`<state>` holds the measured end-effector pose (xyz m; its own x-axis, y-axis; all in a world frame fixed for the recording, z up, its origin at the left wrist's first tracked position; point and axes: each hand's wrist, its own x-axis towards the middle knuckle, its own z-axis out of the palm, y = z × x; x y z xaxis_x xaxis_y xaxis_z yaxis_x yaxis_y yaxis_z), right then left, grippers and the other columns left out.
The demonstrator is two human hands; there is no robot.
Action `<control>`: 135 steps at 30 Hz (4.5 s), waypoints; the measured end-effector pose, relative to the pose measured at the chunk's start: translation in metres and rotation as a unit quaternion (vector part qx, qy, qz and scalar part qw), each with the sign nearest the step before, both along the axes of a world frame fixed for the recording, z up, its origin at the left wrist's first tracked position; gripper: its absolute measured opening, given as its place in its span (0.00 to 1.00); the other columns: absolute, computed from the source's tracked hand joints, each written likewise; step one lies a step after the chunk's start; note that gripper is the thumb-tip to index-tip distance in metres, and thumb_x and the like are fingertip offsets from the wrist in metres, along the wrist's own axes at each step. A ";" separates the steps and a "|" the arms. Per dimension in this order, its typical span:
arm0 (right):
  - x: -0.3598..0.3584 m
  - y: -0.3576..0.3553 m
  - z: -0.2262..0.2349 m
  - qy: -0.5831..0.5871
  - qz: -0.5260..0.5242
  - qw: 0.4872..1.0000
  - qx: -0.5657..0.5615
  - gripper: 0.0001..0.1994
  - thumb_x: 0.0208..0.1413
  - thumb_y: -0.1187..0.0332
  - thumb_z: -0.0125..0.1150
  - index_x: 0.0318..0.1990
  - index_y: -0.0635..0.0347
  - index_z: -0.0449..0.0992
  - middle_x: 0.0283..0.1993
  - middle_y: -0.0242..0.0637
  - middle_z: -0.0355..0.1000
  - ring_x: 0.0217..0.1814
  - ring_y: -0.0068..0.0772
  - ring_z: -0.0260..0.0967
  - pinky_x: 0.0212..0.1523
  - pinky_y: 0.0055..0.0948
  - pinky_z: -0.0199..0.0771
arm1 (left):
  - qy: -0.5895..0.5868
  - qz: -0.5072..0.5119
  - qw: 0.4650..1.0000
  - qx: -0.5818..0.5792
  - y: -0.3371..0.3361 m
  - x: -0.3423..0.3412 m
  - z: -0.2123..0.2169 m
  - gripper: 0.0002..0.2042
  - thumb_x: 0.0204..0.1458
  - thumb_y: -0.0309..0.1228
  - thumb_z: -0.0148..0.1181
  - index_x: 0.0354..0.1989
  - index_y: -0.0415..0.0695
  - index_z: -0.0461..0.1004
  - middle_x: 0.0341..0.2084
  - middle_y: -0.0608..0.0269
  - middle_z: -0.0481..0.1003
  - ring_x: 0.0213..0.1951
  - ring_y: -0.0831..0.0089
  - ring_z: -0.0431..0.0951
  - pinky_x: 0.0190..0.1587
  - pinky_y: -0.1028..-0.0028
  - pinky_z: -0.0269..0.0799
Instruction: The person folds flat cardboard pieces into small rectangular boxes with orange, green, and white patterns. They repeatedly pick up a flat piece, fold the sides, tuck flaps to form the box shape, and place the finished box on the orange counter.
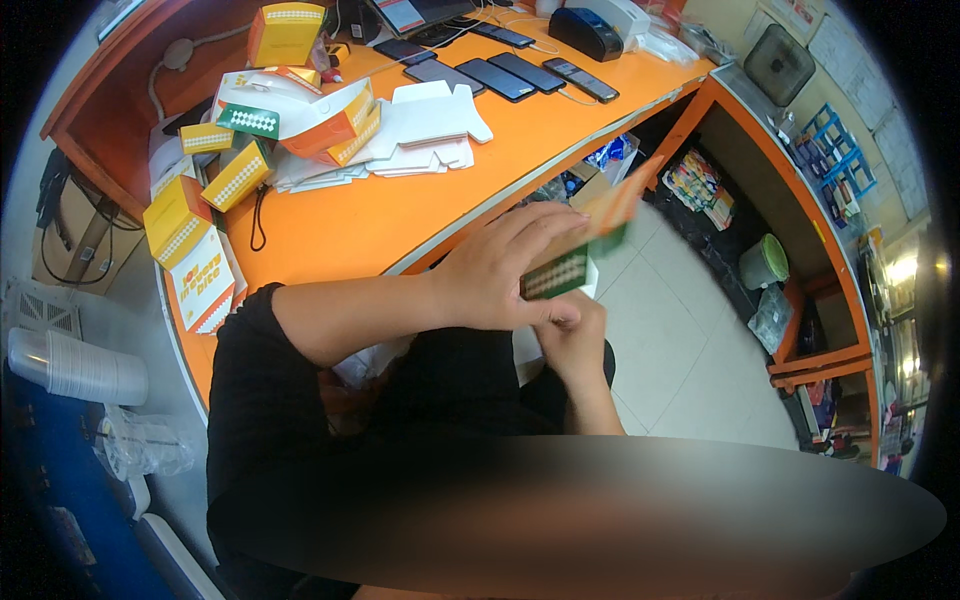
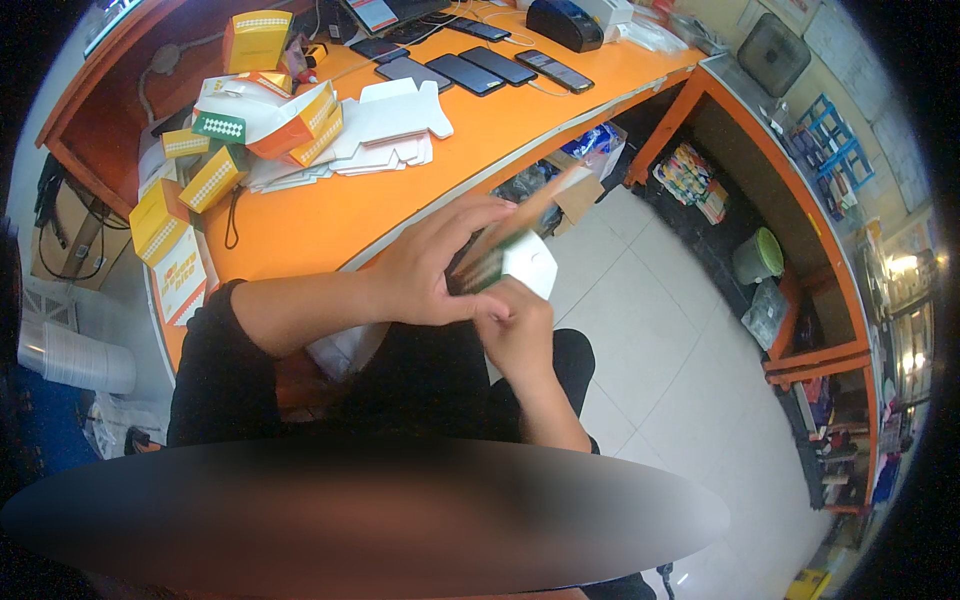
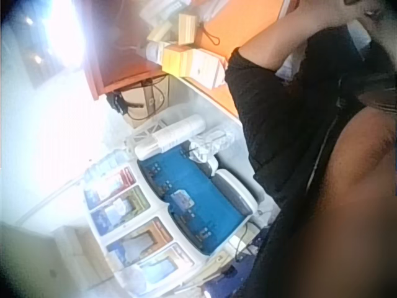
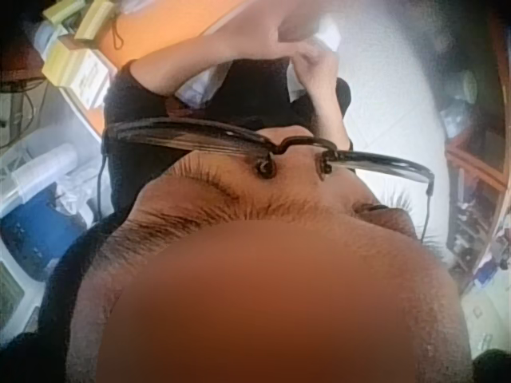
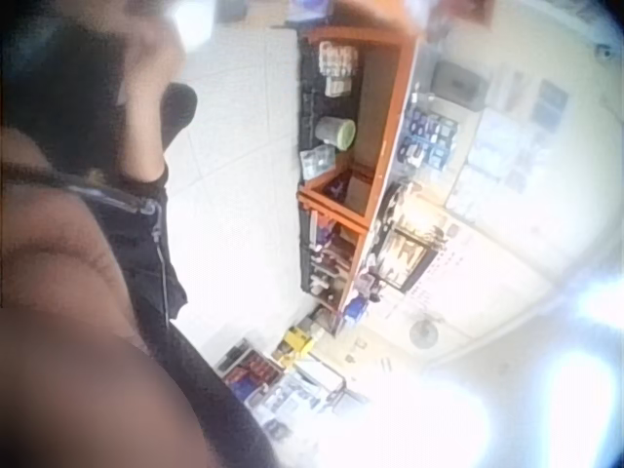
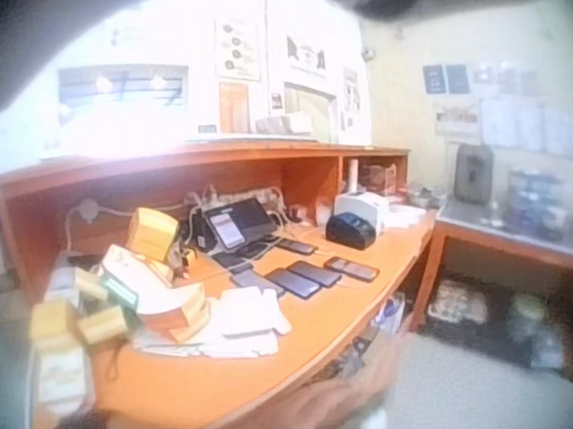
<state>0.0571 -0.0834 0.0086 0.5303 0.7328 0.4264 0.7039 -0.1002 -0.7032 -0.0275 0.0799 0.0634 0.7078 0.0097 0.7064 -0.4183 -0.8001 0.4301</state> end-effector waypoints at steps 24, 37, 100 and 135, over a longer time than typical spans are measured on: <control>-0.050 0.007 0.086 0.326 0.619 0.657 0.282 0.15 0.61 0.85 0.50 0.44 0.54 0.79 0.51 0.44 0.70 0.58 0.48 0.66 0.52 0.42 0.66 | 0.177 0.044 0.971 -0.152 0.028 0.019 -0.028 0.09 0.62 0.31 0.57 0.36 0.38 0.73 0.29 0.61 0.75 0.32 0.75 0.74 0.36 0.73 0.71; -0.050 0.019 0.110 0.174 0.618 0.690 0.335 0.09 0.59 0.79 0.56 0.28 0.52 0.70 0.41 0.38 0.70 0.49 0.47 0.70 0.46 0.45 0.65 | 0.151 0.018 0.975 -0.160 0.025 0.022 -0.035 0.09 0.61 0.32 0.56 0.34 0.38 0.73 0.28 0.54 0.75 0.29 0.64 0.75 0.34 0.69 0.70; -0.004 0.024 -0.008 0.145 -0.045 0.935 0.320 0.03 0.58 0.79 0.64 0.39 0.67 0.77 0.37 0.34 0.77 0.38 0.19 0.73 0.39 0.19 0.72 | 0.104 -0.145 0.902 -0.392 -0.001 0.008 -0.018 0.02 0.55 0.22 0.65 0.34 0.37 0.79 0.39 0.60 0.73 0.41 0.76 0.75 0.42 0.78 0.72; 0.030 -0.009 0.018 0.176 -0.133 0.926 0.307 0.06 0.55 0.76 0.68 0.37 0.64 0.76 0.37 0.34 0.73 0.39 0.21 0.67 0.40 0.21 0.65 | 0.158 -0.057 0.876 -0.453 0.024 0.020 -0.019 0.07 0.61 0.23 0.56 0.47 0.40 0.70 0.36 0.65 0.78 0.39 0.81 0.77 0.44 0.80 0.72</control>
<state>0.0869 -0.0920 0.0267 0.8426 0.2330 0.4856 0.4280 0.2576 -0.8663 -0.0078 0.1040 0.0442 0.8995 0.3813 0.2133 -0.2177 -0.0323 0.9755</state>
